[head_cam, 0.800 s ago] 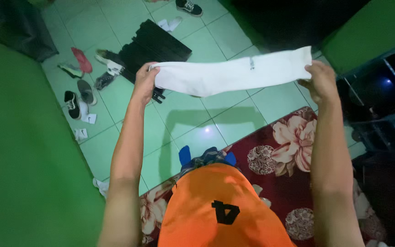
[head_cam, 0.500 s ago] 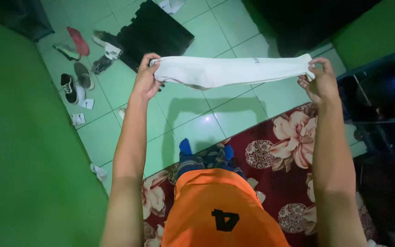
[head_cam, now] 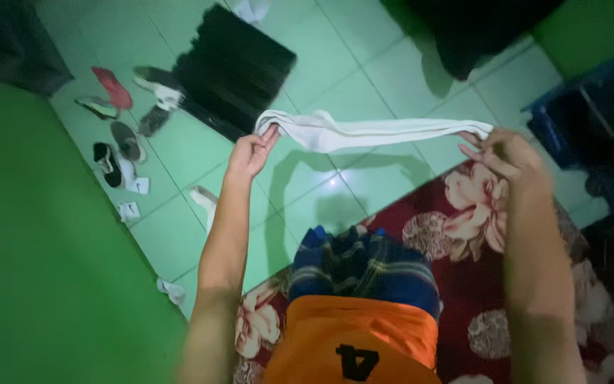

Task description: The person sits on the floor and folds several pairs of white socks one by one. They pick up each sock, fold it neatly, and place it on a nearby shelf.

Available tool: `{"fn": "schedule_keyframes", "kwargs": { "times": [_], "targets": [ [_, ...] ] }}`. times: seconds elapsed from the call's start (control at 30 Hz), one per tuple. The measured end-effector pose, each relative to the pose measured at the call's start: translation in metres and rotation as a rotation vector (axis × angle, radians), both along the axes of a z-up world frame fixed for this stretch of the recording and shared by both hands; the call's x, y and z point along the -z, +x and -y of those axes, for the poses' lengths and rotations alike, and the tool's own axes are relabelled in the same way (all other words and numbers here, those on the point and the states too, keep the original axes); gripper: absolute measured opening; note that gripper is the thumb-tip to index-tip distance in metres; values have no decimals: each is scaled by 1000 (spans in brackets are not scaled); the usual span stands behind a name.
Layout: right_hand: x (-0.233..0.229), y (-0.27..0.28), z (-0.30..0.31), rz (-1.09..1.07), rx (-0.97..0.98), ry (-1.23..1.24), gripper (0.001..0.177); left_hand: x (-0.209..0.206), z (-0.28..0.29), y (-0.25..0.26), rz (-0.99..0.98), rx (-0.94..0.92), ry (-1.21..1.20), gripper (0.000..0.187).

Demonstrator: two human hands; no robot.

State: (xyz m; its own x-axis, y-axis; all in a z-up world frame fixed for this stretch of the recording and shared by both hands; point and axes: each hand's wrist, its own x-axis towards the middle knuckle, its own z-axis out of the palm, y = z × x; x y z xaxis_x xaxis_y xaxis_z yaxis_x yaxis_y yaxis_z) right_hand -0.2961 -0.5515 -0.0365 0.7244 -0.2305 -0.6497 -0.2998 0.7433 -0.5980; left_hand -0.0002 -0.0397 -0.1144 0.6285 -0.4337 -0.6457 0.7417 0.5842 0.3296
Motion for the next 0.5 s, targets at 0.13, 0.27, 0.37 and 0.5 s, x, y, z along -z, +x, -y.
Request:
{"fn": "schedule_keyframes", "kwargs": {
  "times": [0.13, 0.27, 0.37, 0.5],
  "targets": [
    [110, -18, -11, -441, 28, -19, 21, 108, 2, -23, -103, 195, 307, 34],
    [252, -35, 8, -517, -155, -159, 18, 191, 11, -43, -31, 413, 732, 22],
    [363, -65, 19, -578, -213, -225, 21, 276, 13, -59, -48, 548, 947, 28],
    [491, -98, 0, -590, -268, -284, 27, 421, 6, -89, -88, 631, 1000, 28]
  ]
}}
